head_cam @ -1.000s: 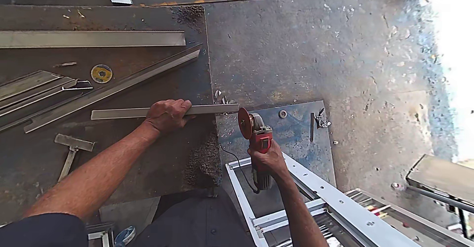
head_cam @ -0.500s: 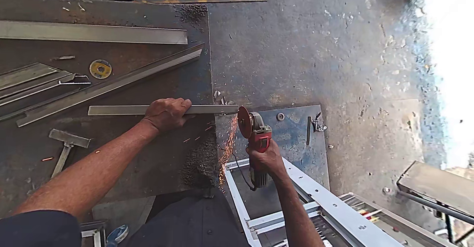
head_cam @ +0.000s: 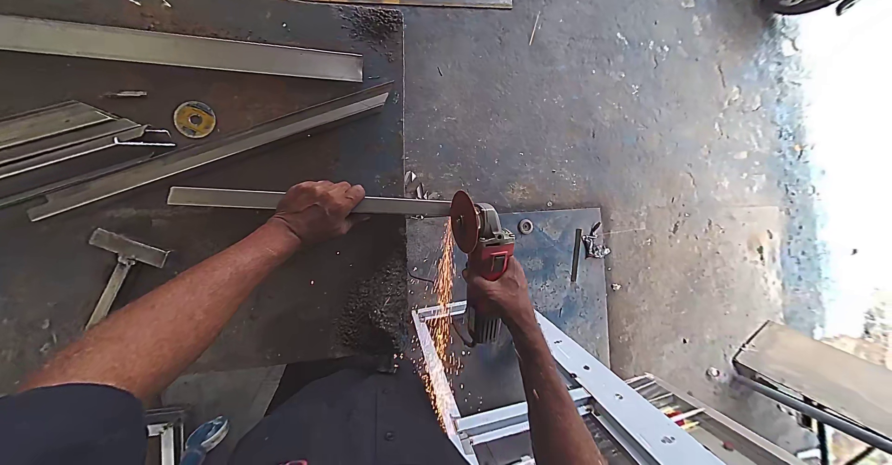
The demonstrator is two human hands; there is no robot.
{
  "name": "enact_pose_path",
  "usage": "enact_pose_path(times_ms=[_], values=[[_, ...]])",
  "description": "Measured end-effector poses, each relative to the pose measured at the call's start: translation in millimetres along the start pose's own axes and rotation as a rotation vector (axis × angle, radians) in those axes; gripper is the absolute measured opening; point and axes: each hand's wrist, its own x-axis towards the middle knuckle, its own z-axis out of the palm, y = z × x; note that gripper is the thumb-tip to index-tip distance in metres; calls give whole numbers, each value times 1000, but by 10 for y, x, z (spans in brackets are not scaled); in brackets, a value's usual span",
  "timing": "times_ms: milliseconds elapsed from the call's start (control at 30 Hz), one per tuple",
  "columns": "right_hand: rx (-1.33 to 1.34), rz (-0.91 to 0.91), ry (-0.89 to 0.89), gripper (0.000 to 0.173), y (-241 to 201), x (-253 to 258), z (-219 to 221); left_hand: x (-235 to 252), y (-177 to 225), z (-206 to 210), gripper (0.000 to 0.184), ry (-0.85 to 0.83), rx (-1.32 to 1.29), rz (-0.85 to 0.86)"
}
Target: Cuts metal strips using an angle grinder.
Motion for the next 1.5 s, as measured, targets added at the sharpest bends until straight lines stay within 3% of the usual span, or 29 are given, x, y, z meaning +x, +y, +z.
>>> enact_pose_path(times_ms=[1067, 1267, 1500], values=[[23, 36, -3, 70, -80, 85, 22, 50, -6, -45, 37, -44, -10, -2], [97, -43, 22, 67, -268, 142, -98, -11, 22, -8, 37, 2, -4, 7], [182, -34, 57, 61, -63, -379, -317, -170, -29, 86, 43, 158, 40, 60]])
